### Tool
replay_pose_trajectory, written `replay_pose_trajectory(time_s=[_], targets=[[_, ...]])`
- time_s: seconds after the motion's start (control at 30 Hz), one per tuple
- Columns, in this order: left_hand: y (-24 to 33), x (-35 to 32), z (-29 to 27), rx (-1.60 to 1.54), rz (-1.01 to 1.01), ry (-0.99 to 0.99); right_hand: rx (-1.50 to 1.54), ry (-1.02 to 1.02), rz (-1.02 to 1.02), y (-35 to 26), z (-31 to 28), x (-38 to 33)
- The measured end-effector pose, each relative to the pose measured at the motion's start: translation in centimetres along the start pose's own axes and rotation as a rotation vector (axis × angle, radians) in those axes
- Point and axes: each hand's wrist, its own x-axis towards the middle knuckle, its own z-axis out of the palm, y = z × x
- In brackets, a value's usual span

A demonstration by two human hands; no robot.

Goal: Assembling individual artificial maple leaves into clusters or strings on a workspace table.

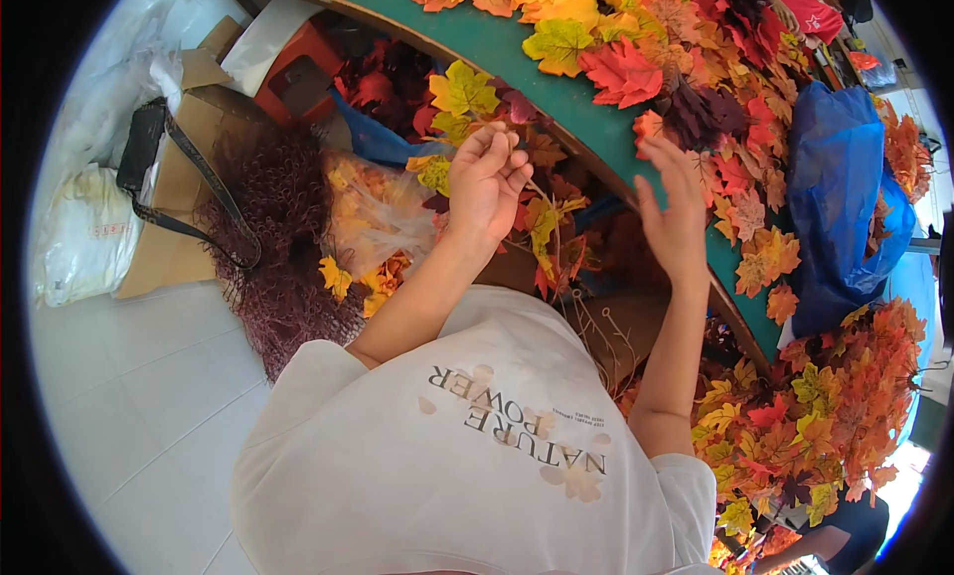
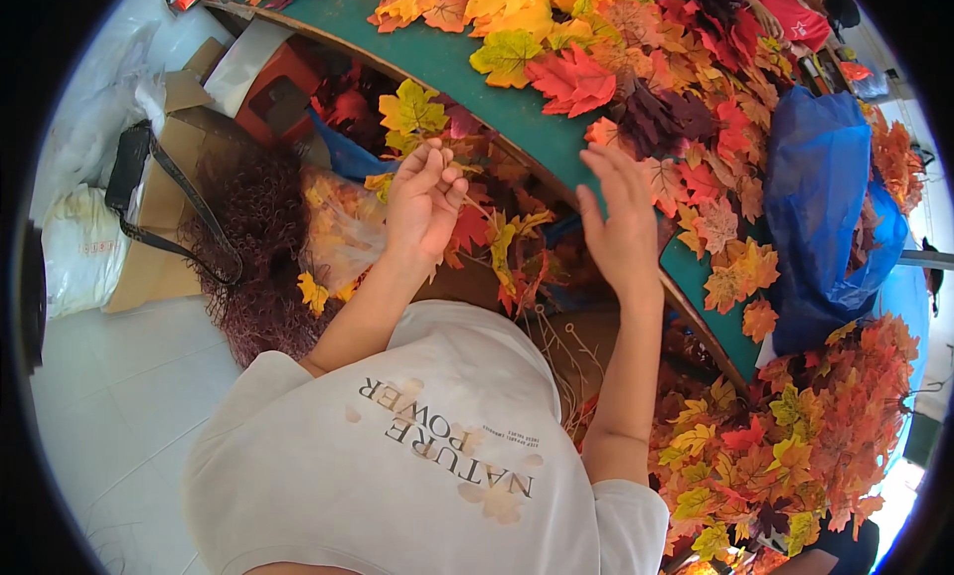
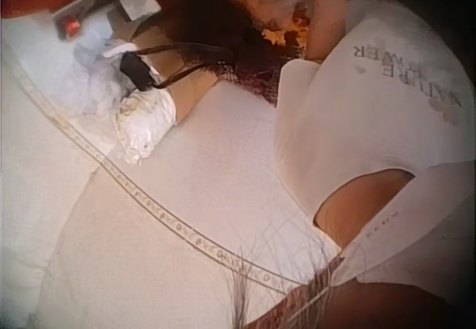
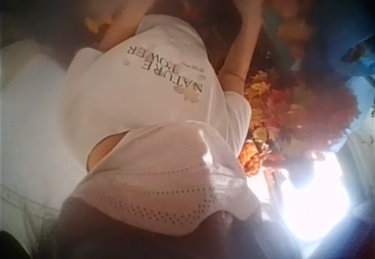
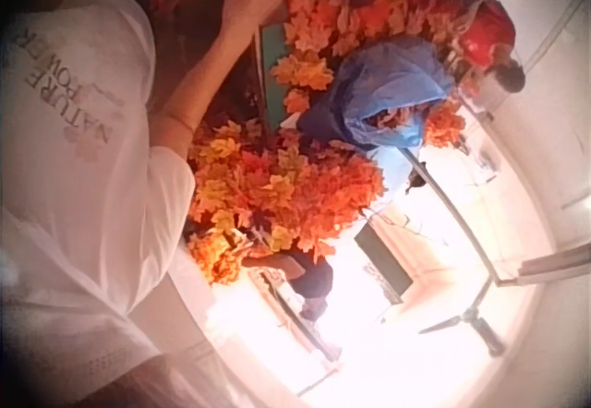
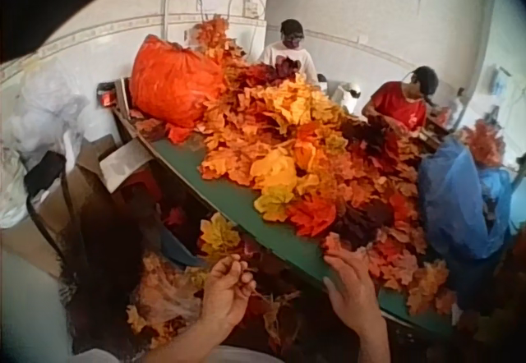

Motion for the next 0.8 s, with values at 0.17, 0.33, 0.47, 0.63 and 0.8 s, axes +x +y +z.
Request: replay_pose_trajectory(time_s=[0.17,0.33,0.47,0.63,0.8], targets=[[0.8,0.9,-0.7,-0.052,-0.037,-0.050,0.497,-0.045,0.229,-0.5,1.2,-2.5],[0.9,0.8,-0.7,-0.016,-0.018,-0.036,1.003,-0.336,0.421,-2.1,5.0,-7.1],[0.1,0.2,-0.5,0.079,-0.018,-0.030,0.854,-0.339,0.410,-2.2,5.7,-9.0],[-0.8,0.1,-1.4,0.081,-0.019,0.025,0.564,-0.136,0.026,-5.6,-2.3,-6.9],[-0.4,0.9,-1.6,0.076,0.008,0.008,0.996,-0.332,-0.560,-12.8,-13.5,-5.2]])
